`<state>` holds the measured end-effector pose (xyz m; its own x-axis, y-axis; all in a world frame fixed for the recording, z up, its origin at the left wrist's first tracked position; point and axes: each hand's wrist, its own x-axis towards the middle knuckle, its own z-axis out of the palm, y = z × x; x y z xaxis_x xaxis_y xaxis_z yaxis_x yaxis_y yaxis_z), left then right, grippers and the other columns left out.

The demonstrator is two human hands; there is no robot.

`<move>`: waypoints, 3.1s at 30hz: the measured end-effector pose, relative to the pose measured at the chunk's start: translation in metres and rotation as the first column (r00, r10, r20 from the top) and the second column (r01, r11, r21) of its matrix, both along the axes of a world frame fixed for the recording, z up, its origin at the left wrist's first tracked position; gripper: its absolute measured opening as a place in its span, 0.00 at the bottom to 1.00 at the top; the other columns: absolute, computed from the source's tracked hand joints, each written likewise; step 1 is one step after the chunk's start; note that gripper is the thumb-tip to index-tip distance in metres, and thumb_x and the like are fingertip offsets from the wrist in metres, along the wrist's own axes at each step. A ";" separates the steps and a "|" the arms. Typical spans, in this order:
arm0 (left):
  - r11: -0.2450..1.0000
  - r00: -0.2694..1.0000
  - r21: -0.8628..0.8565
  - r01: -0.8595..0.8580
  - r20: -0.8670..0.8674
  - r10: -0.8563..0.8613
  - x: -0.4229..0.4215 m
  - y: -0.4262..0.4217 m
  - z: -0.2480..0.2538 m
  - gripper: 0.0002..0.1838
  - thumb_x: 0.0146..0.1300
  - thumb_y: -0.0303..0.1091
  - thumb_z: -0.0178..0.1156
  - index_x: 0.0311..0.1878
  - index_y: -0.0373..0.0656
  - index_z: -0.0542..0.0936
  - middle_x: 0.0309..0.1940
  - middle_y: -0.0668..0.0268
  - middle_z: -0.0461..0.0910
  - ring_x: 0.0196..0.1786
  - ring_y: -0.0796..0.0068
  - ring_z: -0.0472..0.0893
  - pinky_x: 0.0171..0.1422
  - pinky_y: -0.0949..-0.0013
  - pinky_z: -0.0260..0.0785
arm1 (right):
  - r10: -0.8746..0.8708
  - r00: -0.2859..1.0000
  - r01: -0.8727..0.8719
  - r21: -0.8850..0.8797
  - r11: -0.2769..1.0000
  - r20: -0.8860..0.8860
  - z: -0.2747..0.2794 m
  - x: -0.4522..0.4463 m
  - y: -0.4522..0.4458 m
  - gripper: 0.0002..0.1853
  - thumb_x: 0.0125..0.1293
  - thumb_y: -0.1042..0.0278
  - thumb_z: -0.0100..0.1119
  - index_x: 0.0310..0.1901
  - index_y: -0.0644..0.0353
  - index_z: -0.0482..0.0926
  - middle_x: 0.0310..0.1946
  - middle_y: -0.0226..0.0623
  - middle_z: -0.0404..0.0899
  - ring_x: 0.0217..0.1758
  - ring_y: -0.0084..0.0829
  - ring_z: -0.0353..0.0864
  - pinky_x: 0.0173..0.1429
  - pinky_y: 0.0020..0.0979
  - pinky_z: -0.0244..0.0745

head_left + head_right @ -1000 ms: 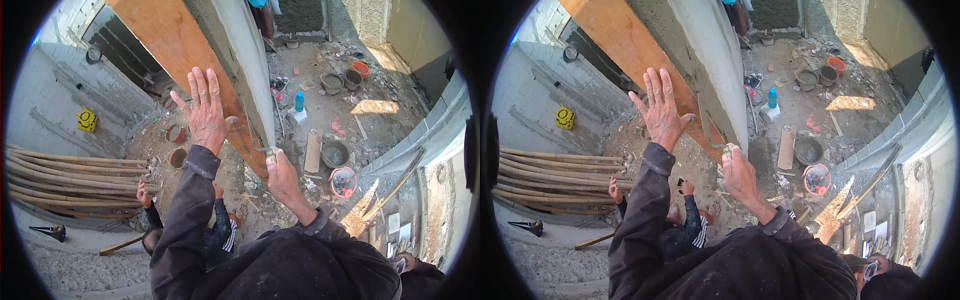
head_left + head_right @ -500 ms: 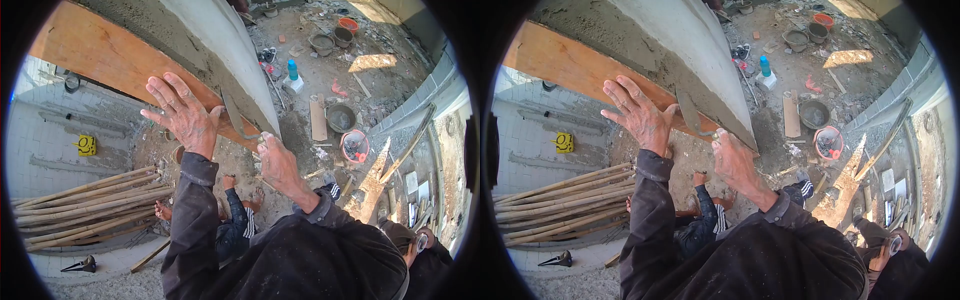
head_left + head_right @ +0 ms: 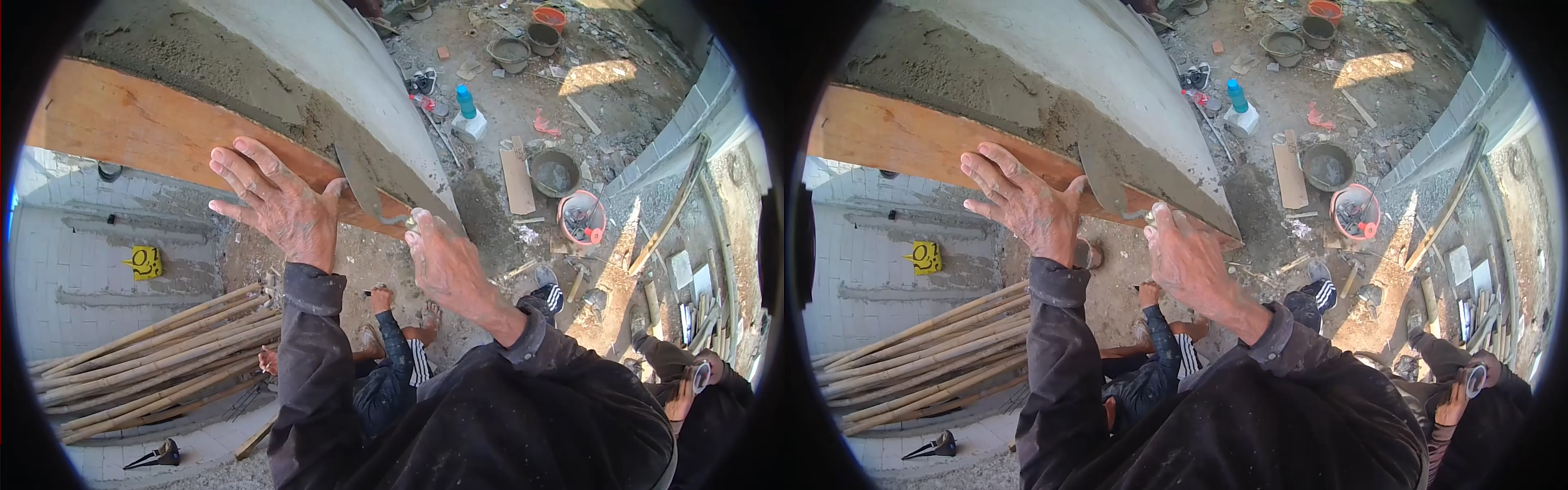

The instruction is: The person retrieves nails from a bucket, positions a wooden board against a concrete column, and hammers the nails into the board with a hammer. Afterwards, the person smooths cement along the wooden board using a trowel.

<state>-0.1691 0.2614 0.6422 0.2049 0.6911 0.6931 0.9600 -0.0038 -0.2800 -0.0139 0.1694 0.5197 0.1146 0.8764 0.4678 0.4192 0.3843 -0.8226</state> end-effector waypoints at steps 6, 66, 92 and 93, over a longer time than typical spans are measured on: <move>1.000 1.000 0.027 0.004 -0.007 -0.004 0.003 -0.002 0.000 0.88 0.31 0.60 0.88 0.87 0.37 0.37 0.87 0.39 0.34 0.90 0.39 0.36 0.81 0.16 0.38 | 0.107 0.994 -0.101 -0.178 0.979 0.025 -0.007 0.006 0.086 0.13 0.79 0.66 0.54 0.53 0.69 0.71 0.34 0.59 0.81 0.39 0.63 0.83 0.45 0.57 0.76; 0.998 0.999 0.052 -0.035 -0.031 0.037 0.002 -0.001 -0.004 0.88 0.32 0.65 0.87 0.88 0.41 0.37 0.87 0.42 0.36 0.90 0.43 0.38 0.81 0.16 0.41 | 0.054 0.996 -0.031 -0.299 0.954 0.070 -0.051 0.000 0.071 0.15 0.81 0.62 0.52 0.53 0.68 0.73 0.36 0.60 0.83 0.37 0.64 0.86 0.41 0.60 0.78; 0.997 0.997 0.053 -0.052 -0.053 0.054 0.008 -0.004 -0.003 0.86 0.35 0.65 0.87 0.88 0.39 0.39 0.87 0.40 0.37 0.90 0.42 0.40 0.82 0.18 0.43 | 0.074 0.993 -0.045 -0.283 0.958 0.093 -0.049 0.015 0.080 0.13 0.79 0.62 0.54 0.53 0.65 0.73 0.32 0.55 0.84 0.35 0.61 0.86 0.39 0.57 0.78; 0.997 0.996 0.053 -0.064 -0.059 0.067 0.008 -0.005 -0.003 0.87 0.35 0.65 0.87 0.87 0.39 0.38 0.87 0.40 0.37 0.90 0.42 0.40 0.82 0.17 0.44 | 0.059 0.997 -0.044 -0.247 0.968 0.053 -0.045 0.022 0.073 0.14 0.80 0.62 0.54 0.54 0.65 0.73 0.33 0.53 0.84 0.35 0.60 0.86 0.38 0.55 0.78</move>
<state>-0.1613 0.2567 0.6395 0.2033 0.6683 0.7155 0.9390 0.0740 -0.3360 0.0081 0.2426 0.4752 0.0445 0.9691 0.2426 0.4553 0.1965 -0.8684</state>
